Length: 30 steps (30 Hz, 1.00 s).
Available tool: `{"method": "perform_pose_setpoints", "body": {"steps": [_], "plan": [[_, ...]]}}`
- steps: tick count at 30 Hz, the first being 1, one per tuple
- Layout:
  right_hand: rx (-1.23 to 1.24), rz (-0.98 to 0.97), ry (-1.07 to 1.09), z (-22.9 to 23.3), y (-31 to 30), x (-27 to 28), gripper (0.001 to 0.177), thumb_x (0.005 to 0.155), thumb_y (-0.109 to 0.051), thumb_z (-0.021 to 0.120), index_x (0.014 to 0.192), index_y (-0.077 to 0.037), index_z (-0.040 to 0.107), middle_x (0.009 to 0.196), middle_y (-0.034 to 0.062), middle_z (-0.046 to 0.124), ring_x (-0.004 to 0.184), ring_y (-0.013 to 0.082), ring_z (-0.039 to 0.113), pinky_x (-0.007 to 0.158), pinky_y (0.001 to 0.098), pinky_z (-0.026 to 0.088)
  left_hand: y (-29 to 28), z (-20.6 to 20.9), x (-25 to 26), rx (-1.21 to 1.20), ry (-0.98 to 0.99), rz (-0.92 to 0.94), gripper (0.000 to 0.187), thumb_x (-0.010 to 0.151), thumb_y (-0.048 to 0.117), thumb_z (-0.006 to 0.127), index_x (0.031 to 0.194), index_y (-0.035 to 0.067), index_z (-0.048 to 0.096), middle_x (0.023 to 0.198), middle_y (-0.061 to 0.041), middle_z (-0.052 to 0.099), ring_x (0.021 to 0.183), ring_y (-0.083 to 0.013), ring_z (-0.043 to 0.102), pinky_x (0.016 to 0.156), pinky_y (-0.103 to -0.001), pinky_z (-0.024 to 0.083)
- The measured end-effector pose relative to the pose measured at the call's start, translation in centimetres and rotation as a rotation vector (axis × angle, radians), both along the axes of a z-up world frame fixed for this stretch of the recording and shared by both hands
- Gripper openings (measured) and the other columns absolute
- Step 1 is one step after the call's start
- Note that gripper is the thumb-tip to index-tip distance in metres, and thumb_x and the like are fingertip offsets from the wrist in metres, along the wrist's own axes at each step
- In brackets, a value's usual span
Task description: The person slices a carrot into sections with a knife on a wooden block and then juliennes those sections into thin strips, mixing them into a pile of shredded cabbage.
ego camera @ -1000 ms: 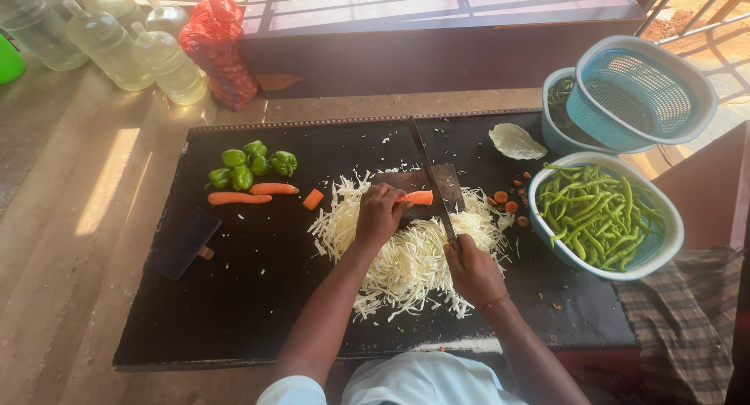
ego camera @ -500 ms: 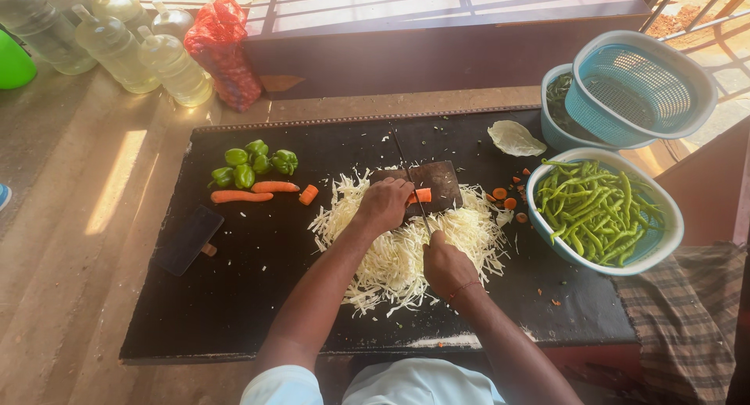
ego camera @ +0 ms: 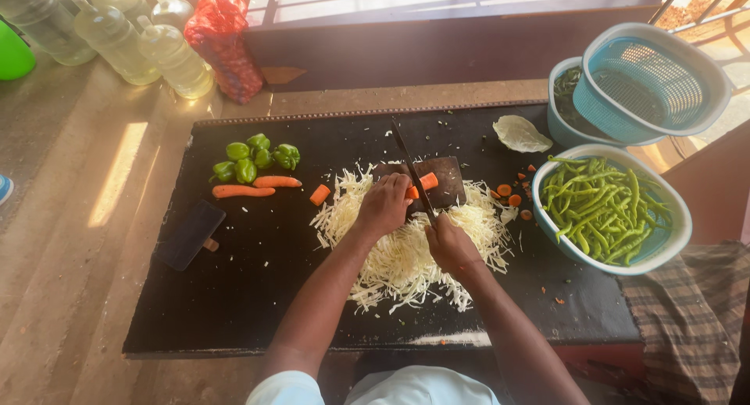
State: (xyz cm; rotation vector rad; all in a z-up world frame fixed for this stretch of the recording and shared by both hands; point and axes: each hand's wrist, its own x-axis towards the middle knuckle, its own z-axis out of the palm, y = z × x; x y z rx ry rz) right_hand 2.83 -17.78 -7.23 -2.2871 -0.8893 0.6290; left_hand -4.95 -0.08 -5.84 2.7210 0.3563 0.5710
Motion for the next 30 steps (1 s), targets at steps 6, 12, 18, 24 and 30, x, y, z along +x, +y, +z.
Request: {"method": "perform_pose_setpoints", "body": {"steps": [6,12,18,24,30], "plan": [[0.218,-0.239,0.171,3.5,-3.6,-0.6,0.029,0.104,-0.032,0.052,0.095,-0.005,0.047,0.061,0.0172,0.062,0.045,0.0278,0.064,0.043,0.0417,0.048,-0.8,-2.0,4.2,-0.188,-0.256,-0.201,0.052,0.091,0.012,0.066,0.135,0.000,0.041,0.118,-0.018,0.065,0.113,-0.0394,0.065,0.093,-0.048,0.055],[0.448,-0.272,0.296,1.6,-4.8,-0.2,0.026,0.103,-0.027,0.055,0.092,-0.005,0.048,0.060,0.0054,0.054,0.040,0.0142,0.053,0.037,0.0331,0.044,-3.4,-2.8,6.5,-0.057,-0.236,-0.224,0.030,0.101,0.014,0.062,0.123,0.008,0.043,0.117,-0.017,0.066,0.111,-0.0398,0.069,0.088,-0.047,0.058],[0.508,-0.284,0.340,-0.6,-7.1,-0.8,0.027,0.104,-0.024,0.056,0.091,-0.003,0.046,0.062,0.0037,0.054,0.042,0.0125,0.052,0.038,0.0326,0.044,-0.9,-2.2,1.0,-0.037,-0.268,-0.023,0.031,0.099,0.015,0.065,0.123,0.007,0.047,0.116,-0.018,0.071,0.106,-0.0354,0.072,0.089,-0.049,0.057],[0.386,-0.259,0.231,0.3,-8.8,-1.2,0.026,0.102,-0.023,0.058,0.089,-0.002,0.049,0.059,0.0063,0.058,0.042,0.0137,0.056,0.040,0.0333,0.044,7.0,-2.2,-11.9,0.268,0.194,0.361,0.035,0.093,0.010,0.057,0.127,0.007,0.056,0.104,-0.018,0.067,0.097,-0.0345,0.068,0.084,-0.047,0.055],[0.403,-0.188,0.206,1.6,-7.8,-1.5,0.027,0.102,-0.025,0.057,0.089,-0.003,0.048,0.057,0.0061,0.057,0.041,0.0136,0.056,0.040,0.0326,0.043,7.1,-3.5,-14.9,0.256,0.530,0.384,0.032,0.096,0.010,0.052,0.128,0.013,0.057,0.107,-0.015,0.066,0.102,-0.0336,0.067,0.088,-0.046,0.055]]}}
